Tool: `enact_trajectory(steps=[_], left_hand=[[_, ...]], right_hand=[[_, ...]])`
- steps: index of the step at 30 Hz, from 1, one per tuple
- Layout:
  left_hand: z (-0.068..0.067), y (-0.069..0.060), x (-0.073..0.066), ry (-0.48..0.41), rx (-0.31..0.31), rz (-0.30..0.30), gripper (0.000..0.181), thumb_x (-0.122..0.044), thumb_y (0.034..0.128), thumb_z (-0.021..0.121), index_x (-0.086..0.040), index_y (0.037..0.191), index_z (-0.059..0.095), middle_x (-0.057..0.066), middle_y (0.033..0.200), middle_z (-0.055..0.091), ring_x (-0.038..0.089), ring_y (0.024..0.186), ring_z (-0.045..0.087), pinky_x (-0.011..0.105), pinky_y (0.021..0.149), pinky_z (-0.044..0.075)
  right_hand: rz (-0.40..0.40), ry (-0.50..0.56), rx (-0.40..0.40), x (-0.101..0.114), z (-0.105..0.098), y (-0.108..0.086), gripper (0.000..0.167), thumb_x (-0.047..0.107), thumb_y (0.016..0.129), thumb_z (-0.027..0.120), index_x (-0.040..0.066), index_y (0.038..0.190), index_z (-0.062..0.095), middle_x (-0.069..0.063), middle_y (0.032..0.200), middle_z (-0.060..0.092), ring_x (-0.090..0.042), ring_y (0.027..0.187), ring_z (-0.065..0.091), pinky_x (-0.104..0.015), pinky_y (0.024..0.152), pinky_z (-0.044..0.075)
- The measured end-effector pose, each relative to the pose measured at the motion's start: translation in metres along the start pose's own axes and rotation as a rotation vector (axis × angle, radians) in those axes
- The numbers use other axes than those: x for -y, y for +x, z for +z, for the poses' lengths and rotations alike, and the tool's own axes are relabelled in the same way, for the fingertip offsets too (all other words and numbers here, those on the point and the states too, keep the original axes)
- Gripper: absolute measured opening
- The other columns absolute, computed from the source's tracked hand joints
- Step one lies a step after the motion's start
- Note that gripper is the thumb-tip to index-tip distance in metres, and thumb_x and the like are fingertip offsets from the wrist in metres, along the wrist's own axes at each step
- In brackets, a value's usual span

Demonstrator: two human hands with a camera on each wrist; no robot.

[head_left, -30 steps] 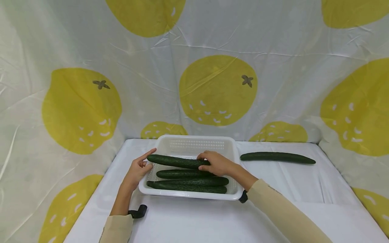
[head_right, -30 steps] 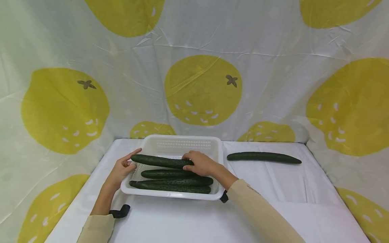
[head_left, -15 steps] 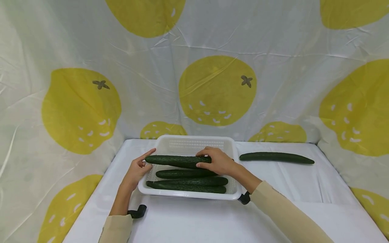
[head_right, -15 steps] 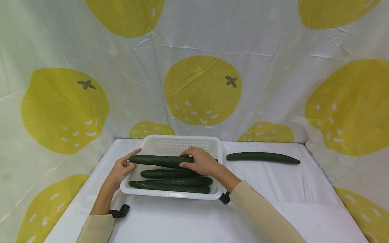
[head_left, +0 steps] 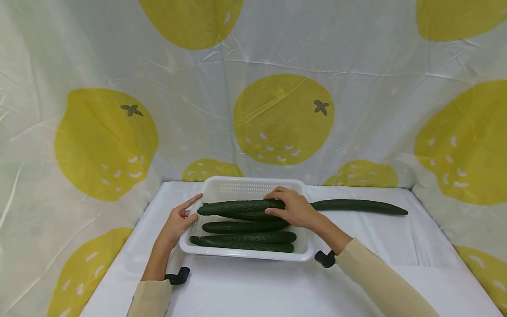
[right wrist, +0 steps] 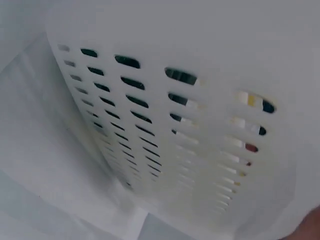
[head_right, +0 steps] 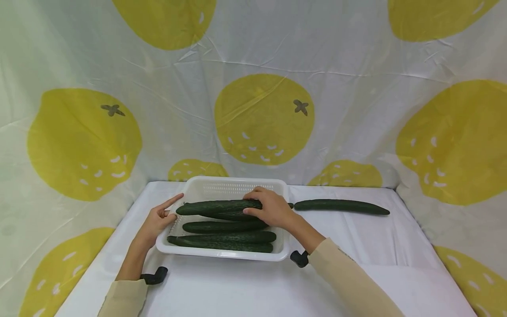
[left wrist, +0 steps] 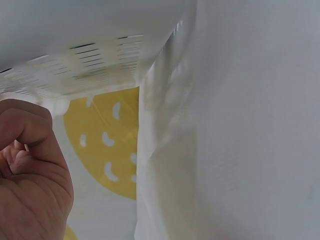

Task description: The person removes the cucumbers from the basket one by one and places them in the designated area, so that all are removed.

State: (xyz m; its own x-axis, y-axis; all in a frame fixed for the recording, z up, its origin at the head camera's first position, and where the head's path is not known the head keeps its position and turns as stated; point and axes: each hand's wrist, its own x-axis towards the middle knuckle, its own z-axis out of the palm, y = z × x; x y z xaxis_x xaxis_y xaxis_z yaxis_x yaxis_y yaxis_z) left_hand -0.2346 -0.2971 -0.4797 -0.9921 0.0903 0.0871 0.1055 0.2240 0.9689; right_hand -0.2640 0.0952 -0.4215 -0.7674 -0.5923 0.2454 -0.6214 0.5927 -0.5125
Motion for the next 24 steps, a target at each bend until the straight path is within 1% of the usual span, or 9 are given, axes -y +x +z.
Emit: enact_trajectory(steps=[3, 5, 10, 13, 16, 21, 24], left_hand=[[-0.001, 0.001, 0.0, 0.0, 0.003, 0.001, 0.07, 0.01, 0.0902, 0.055, -0.012, 0.156, 0.046, -0.009, 0.057, 0.047, 0.004, 0.055, 0.05, 0.023, 0.056, 0.049], [-0.001, 0.001, 0.001, -0.001, 0.005, -0.005, 0.07, 0.01, 0.0904, 0.055, -0.013, 0.156, 0.046, -0.009, 0.057, 0.048, 0.004, 0.056, 0.052, 0.023, 0.056, 0.051], [0.001, 0.001, 0.001, -0.004, -0.004, -0.014, 0.07, 0.01, 0.0901, 0.055, -0.015, 0.156, 0.048, -0.01, 0.057, 0.048, 0.005, 0.056, 0.053, 0.024, 0.057, 0.051], [0.001, 0.001, 0.002, -0.005, -0.002, -0.012, 0.07, 0.01, 0.0901, 0.055, -0.014, 0.156, 0.047, -0.009, 0.057, 0.048, 0.004, 0.056, 0.053, 0.023, 0.057, 0.051], [0.001, 0.001, 0.003, 0.007, -0.004, -0.015, 0.071, 0.01, 0.09, 0.056, -0.015, 0.156, 0.048, -0.01, 0.057, 0.046, 0.004, 0.055, 0.049, 0.022, 0.055, 0.049], [0.0, 0.001, 0.001, 0.048, -0.023, -0.015, 0.071, 0.009, 0.0891, 0.057, -0.016, 0.155, 0.049, -0.01, 0.057, 0.039, 0.004, 0.052, 0.038, 0.022, 0.052, 0.04], [-0.001, 0.001, 0.0, 0.05, -0.016, -0.01, 0.07, 0.008, 0.0902, 0.058, -0.016, 0.155, 0.049, -0.01, 0.057, 0.039, 0.004, 0.053, 0.039, 0.022, 0.053, 0.042]], right_hand=[[0.003, -0.007, -0.013, -0.004, -0.006, -0.006, 0.041, 0.04, 0.097, 0.07, 0.022, 0.134, 0.068, 0.001, 0.129, 0.064, -0.022, 0.114, 0.065, -0.043, 0.092, 0.054], [0.007, -0.012, -0.018, -0.007, -0.009, -0.01, 0.04, 0.04, 0.097, 0.071, 0.023, 0.134, 0.068, 0.002, 0.131, 0.064, -0.022, 0.116, 0.065, -0.044, 0.093, 0.054], [-0.005, -0.005, -0.033, -0.014, -0.018, -0.02, 0.041, 0.038, 0.097, 0.071, 0.022, 0.135, 0.067, 0.0, 0.134, 0.067, -0.026, 0.125, 0.063, -0.049, 0.099, 0.053], [-0.002, 0.008, -0.041, -0.02, -0.025, -0.027, 0.041, 0.037, 0.096, 0.072, 0.021, 0.134, 0.067, -0.001, 0.135, 0.067, -0.028, 0.127, 0.063, -0.05, 0.1, 0.052], [0.008, 0.013, -0.052, -0.026, -0.032, -0.035, 0.041, 0.036, 0.095, 0.073, 0.022, 0.134, 0.068, 0.0, 0.135, 0.067, -0.028, 0.126, 0.063, -0.051, 0.1, 0.051], [0.026, 0.022, -0.08, -0.038, -0.044, -0.047, 0.039, 0.036, 0.096, 0.074, 0.024, 0.133, 0.067, 0.003, 0.133, 0.068, -0.026, 0.124, 0.064, -0.05, 0.099, 0.052], [0.041, 0.043, -0.092, -0.045, -0.051, -0.054, 0.038, 0.035, 0.096, 0.073, 0.025, 0.132, 0.067, 0.003, 0.133, 0.067, -0.026, 0.125, 0.063, -0.05, 0.1, 0.051]])
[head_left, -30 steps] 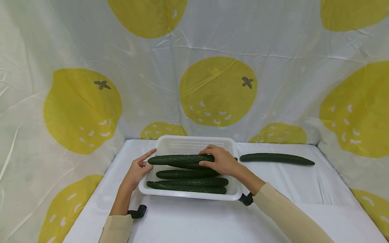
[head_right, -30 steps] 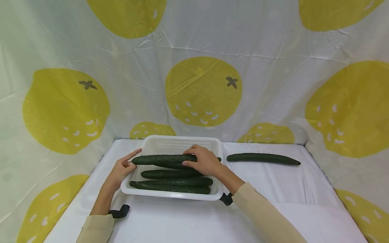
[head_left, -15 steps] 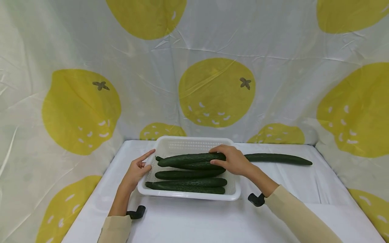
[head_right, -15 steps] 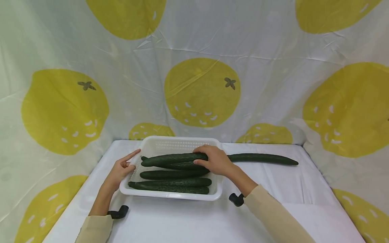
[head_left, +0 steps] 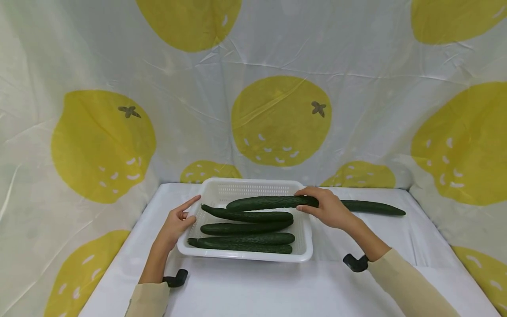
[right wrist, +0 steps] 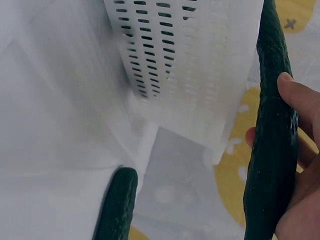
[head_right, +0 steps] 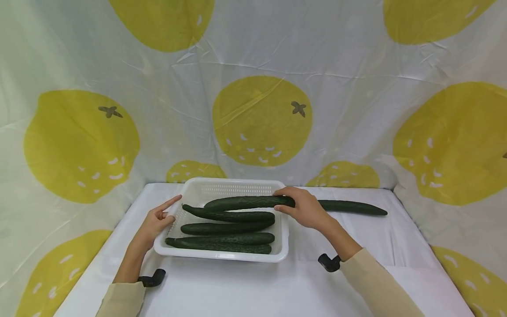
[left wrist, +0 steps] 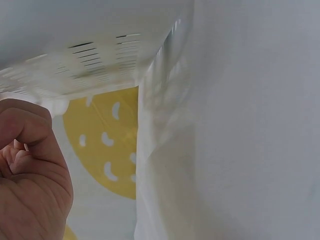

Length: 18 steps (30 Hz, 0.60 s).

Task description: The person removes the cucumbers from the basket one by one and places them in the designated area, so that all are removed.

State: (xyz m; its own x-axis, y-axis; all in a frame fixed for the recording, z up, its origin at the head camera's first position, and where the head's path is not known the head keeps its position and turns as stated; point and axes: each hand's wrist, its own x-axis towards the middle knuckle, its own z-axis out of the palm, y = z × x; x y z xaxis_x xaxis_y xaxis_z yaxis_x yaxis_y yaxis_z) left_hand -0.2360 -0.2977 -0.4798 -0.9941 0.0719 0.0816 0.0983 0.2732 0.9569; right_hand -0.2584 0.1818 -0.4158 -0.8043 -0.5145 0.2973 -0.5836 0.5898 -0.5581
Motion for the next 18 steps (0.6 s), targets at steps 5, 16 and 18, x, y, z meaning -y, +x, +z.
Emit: enact_trajectory(steps=[5, 16, 18], left_hand=[[0.0, -0.002, -0.001, -0.001, 0.006, -0.015, 0.07, 0.007, 0.0905, 0.056, -0.018, 0.156, 0.048, -0.009, 0.058, 0.043, 0.004, 0.053, 0.044, 0.022, 0.053, 0.045], [0.001, -0.003, -0.005, 0.002, 0.008, -0.023, 0.071, 0.007, 0.0908, 0.055, -0.018, 0.157, 0.046, -0.008, 0.059, 0.046, 0.004, 0.054, 0.046, 0.022, 0.053, 0.045], [0.002, -0.003, -0.005, 0.004, 0.015, -0.02, 0.071, 0.007, 0.0911, 0.055, -0.018, 0.157, 0.045, -0.008, 0.059, 0.046, 0.005, 0.054, 0.046, 0.023, 0.054, 0.046]], right_hand=[[0.027, 0.008, -0.014, -0.011, -0.008, -0.011, 0.039, 0.035, 0.096, 0.073, 0.024, 0.133, 0.066, 0.0, 0.136, 0.066, -0.028, 0.132, 0.059, -0.052, 0.104, 0.049], [0.097, -0.02, -0.023, -0.034, -0.027, -0.037, 0.04, 0.037, 0.098, 0.07, 0.023, 0.136, 0.064, -0.003, 0.139, 0.064, -0.032, 0.131, 0.058, -0.056, 0.102, 0.049], [0.106, -0.033, -0.023, -0.039, -0.031, -0.043, 0.041, 0.037, 0.1, 0.068, 0.021, 0.137, 0.063, -0.005, 0.139, 0.064, -0.033, 0.132, 0.057, -0.057, 0.102, 0.048]])
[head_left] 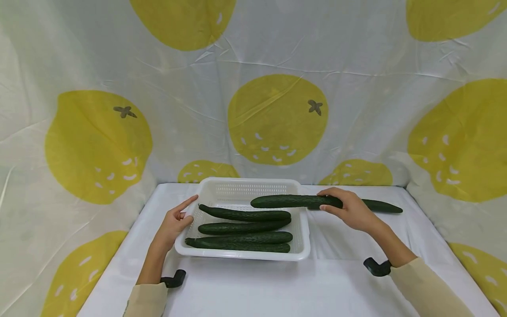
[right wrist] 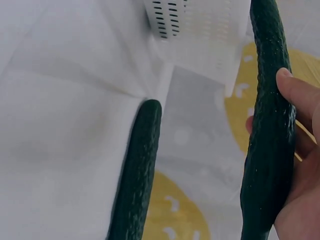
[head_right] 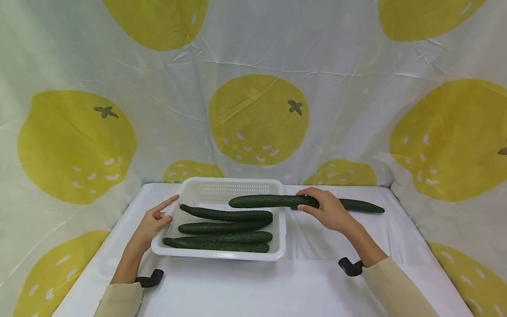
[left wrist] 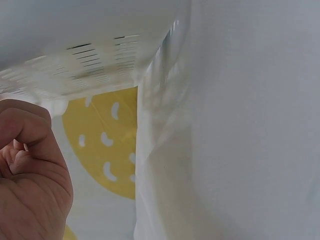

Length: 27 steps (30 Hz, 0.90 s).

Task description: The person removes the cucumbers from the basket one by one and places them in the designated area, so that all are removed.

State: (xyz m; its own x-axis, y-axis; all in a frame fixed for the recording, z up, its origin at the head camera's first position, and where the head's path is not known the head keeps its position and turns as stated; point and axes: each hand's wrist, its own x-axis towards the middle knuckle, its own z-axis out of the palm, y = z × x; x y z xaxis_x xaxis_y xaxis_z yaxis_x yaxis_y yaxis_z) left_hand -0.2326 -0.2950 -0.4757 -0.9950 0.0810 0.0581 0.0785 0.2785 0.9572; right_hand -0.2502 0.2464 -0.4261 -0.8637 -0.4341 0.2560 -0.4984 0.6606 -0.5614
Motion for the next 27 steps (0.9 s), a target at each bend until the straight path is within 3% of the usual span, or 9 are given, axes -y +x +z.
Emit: enact_trajectory(steps=[6, 10, 13, 17, 21, 27], left_hand=[[-0.001, 0.001, 0.002, -0.002, 0.0, 0.011, 0.071, 0.008, 0.0911, 0.055, -0.017, 0.157, 0.046, -0.009, 0.059, 0.044, 0.004, 0.053, 0.043, 0.022, 0.053, 0.044], [-0.002, 0.002, 0.003, 0.006, -0.005, 0.023, 0.071, 0.008, 0.0904, 0.056, -0.017, 0.156, 0.047, -0.009, 0.059, 0.042, 0.003, 0.052, 0.04, 0.022, 0.05, 0.041], [-0.002, 0.002, 0.004, 0.012, -0.011, 0.027, 0.071, 0.008, 0.09, 0.056, -0.017, 0.156, 0.048, -0.009, 0.059, 0.041, 0.003, 0.051, 0.038, 0.022, 0.049, 0.038], [-0.002, 0.002, 0.004, 0.008, -0.008, 0.025, 0.071, 0.008, 0.0904, 0.056, -0.017, 0.156, 0.047, -0.01, 0.058, 0.041, 0.003, 0.052, 0.04, 0.022, 0.05, 0.04], [-0.002, 0.002, 0.005, -0.001, -0.001, 0.023, 0.07, 0.008, 0.0909, 0.056, -0.017, 0.156, 0.047, -0.01, 0.059, 0.044, 0.003, 0.053, 0.043, 0.022, 0.051, 0.043], [-0.001, 0.002, 0.005, 0.007, -0.01, 0.015, 0.07, 0.007, 0.0908, 0.055, -0.017, 0.156, 0.047, -0.01, 0.059, 0.043, 0.003, 0.053, 0.042, 0.022, 0.051, 0.042]], right_hand=[[0.031, -0.059, -0.014, -0.015, -0.016, -0.018, 0.039, 0.037, 0.102, 0.064, 0.02, 0.138, 0.062, -0.006, 0.14, 0.064, -0.03, 0.122, 0.061, -0.053, 0.094, 0.05], [0.061, -0.075, -0.032, -0.027, -0.027, -0.032, 0.04, 0.034, 0.103, 0.064, 0.016, 0.139, 0.062, -0.011, 0.14, 0.063, -0.036, 0.125, 0.06, -0.055, 0.095, 0.05], [0.093, -0.087, -0.046, -0.036, -0.034, -0.043, 0.039, 0.033, 0.103, 0.064, 0.016, 0.138, 0.062, -0.013, 0.138, 0.064, -0.035, 0.124, 0.06, -0.047, 0.091, 0.052], [0.138, -0.086, -0.054, -0.048, -0.041, -0.056, 0.038, 0.033, 0.103, 0.065, 0.017, 0.138, 0.062, -0.013, 0.131, 0.067, -0.022, 0.099, 0.062, -0.032, 0.074, 0.049], [0.166, -0.096, -0.058, -0.06, -0.046, -0.067, 0.039, 0.033, 0.102, 0.065, 0.018, 0.139, 0.061, -0.015, 0.131, 0.066, -0.011, 0.092, 0.055, -0.028, 0.07, 0.045], [0.176, -0.125, -0.071, -0.077, -0.052, -0.08, 0.039, 0.031, 0.103, 0.065, 0.017, 0.139, 0.06, -0.018, 0.132, 0.065, -0.031, 0.105, 0.06, -0.032, 0.074, 0.047]])
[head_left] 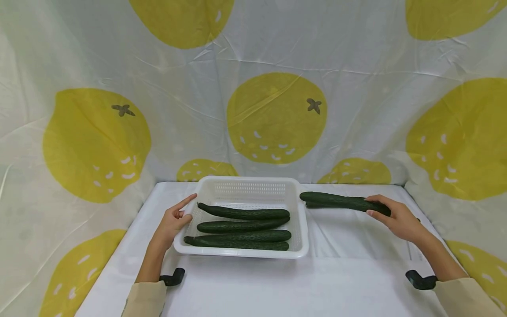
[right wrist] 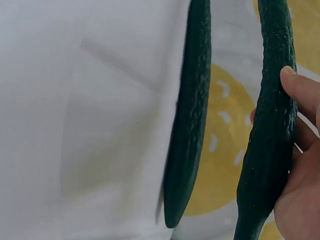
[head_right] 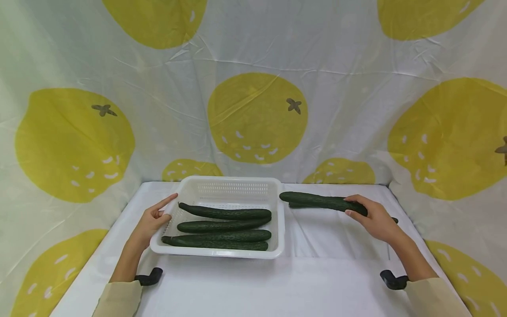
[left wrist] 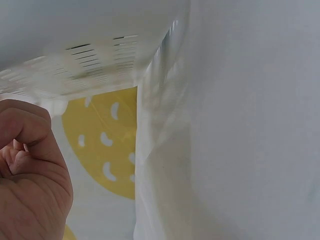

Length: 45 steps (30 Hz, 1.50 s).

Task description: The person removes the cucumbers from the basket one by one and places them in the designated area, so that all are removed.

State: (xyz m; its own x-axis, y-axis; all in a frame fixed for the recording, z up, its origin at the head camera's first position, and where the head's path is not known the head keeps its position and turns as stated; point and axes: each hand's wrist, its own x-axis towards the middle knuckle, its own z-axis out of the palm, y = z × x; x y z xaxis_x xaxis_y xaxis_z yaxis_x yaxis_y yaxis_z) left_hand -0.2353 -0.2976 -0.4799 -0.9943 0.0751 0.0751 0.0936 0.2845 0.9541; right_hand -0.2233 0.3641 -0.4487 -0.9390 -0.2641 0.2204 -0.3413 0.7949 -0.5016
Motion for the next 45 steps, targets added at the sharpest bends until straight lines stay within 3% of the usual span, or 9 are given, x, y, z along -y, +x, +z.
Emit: enact_trajectory(steps=[8, 14, 15, 21, 22, 25, 39, 45], left_hand=[[0.001, 0.001, 0.0, 0.009, -0.012, -0.014, 0.071, 0.007, 0.0897, 0.056, -0.017, 0.155, 0.048, -0.009, 0.06, 0.042, 0.004, 0.053, 0.039, 0.022, 0.05, 0.039], [0.001, 0.001, -0.001, 0.003, -0.009, -0.008, 0.071, 0.007, 0.0901, 0.056, -0.017, 0.156, 0.048, -0.009, 0.06, 0.043, 0.003, 0.053, 0.041, 0.022, 0.051, 0.04], [0.001, 0.001, -0.001, -0.002, -0.009, -0.009, 0.071, 0.007, 0.0902, 0.056, -0.017, 0.156, 0.048, -0.01, 0.06, 0.044, 0.003, 0.053, 0.041, 0.022, 0.051, 0.041], [0.002, -0.001, -0.001, -0.001, -0.017, -0.002, 0.071, 0.009, 0.0893, 0.056, -0.016, 0.155, 0.049, -0.01, 0.059, 0.04, 0.003, 0.052, 0.036, 0.021, 0.05, 0.036], [0.002, -0.001, -0.001, 0.005, -0.018, -0.002, 0.071, 0.009, 0.0892, 0.056, -0.016, 0.155, 0.048, -0.01, 0.059, 0.039, 0.003, 0.052, 0.035, 0.022, 0.05, 0.035], [0.002, -0.001, -0.001, 0.012, -0.024, -0.006, 0.071, 0.008, 0.0888, 0.056, -0.016, 0.155, 0.049, -0.01, 0.058, 0.038, 0.003, 0.052, 0.035, 0.022, 0.05, 0.035], [-0.001, -0.001, -0.002, -0.014, -0.002, 0.004, 0.071, 0.008, 0.0908, 0.057, -0.016, 0.157, 0.046, -0.01, 0.058, 0.042, 0.003, 0.052, 0.039, 0.022, 0.051, 0.04], [-0.001, 0.0, 0.0, -0.008, -0.005, 0.006, 0.071, 0.008, 0.0904, 0.057, -0.017, 0.156, 0.047, -0.01, 0.057, 0.039, 0.003, 0.052, 0.036, 0.023, 0.05, 0.038]], right_hand=[[0.014, 0.029, 0.042, -0.024, 0.003, -0.007, 0.04, 0.027, 0.103, 0.064, 0.011, 0.139, 0.057, -0.025, 0.138, 0.059, -0.051, 0.124, 0.053, -0.064, 0.089, 0.047], [0.019, 0.005, 0.049, -0.043, 0.014, -0.008, 0.04, 0.028, 0.102, 0.065, 0.01, 0.138, 0.059, -0.024, 0.14, 0.059, -0.048, 0.125, 0.055, -0.052, 0.088, 0.049], [0.022, 0.007, 0.051, -0.046, 0.016, -0.008, 0.039, 0.028, 0.102, 0.066, 0.011, 0.137, 0.059, -0.023, 0.139, 0.059, -0.046, 0.114, 0.058, -0.049, 0.083, 0.049], [0.032, 0.034, 0.067, -0.058, 0.023, -0.005, 0.039, 0.028, 0.101, 0.067, 0.01, 0.135, 0.06, -0.026, 0.139, 0.058, -0.05, 0.117, 0.057, -0.061, 0.087, 0.047], [0.031, 0.037, 0.07, -0.059, 0.023, -0.005, 0.039, 0.028, 0.101, 0.068, 0.01, 0.135, 0.06, -0.026, 0.14, 0.058, -0.053, 0.128, 0.051, -0.065, 0.092, 0.045], [0.033, 0.058, 0.088, -0.063, 0.025, -0.003, 0.04, 0.028, 0.1, 0.068, 0.01, 0.135, 0.06, -0.027, 0.141, 0.056, -0.055, 0.132, 0.046, -0.068, 0.095, 0.041], [0.035, 0.001, 0.06, -0.067, 0.03, 0.014, 0.041, 0.028, 0.099, 0.07, 0.008, 0.135, 0.062, -0.029, 0.141, 0.056, -0.056, 0.133, 0.045, -0.068, 0.1, 0.038], [-0.011, -0.047, 0.023, -0.067, 0.035, 0.015, 0.037, 0.017, 0.093, 0.077, 0.004, 0.126, 0.068, -0.027, 0.133, 0.062, -0.055, 0.128, 0.049, -0.068, 0.101, 0.038]])
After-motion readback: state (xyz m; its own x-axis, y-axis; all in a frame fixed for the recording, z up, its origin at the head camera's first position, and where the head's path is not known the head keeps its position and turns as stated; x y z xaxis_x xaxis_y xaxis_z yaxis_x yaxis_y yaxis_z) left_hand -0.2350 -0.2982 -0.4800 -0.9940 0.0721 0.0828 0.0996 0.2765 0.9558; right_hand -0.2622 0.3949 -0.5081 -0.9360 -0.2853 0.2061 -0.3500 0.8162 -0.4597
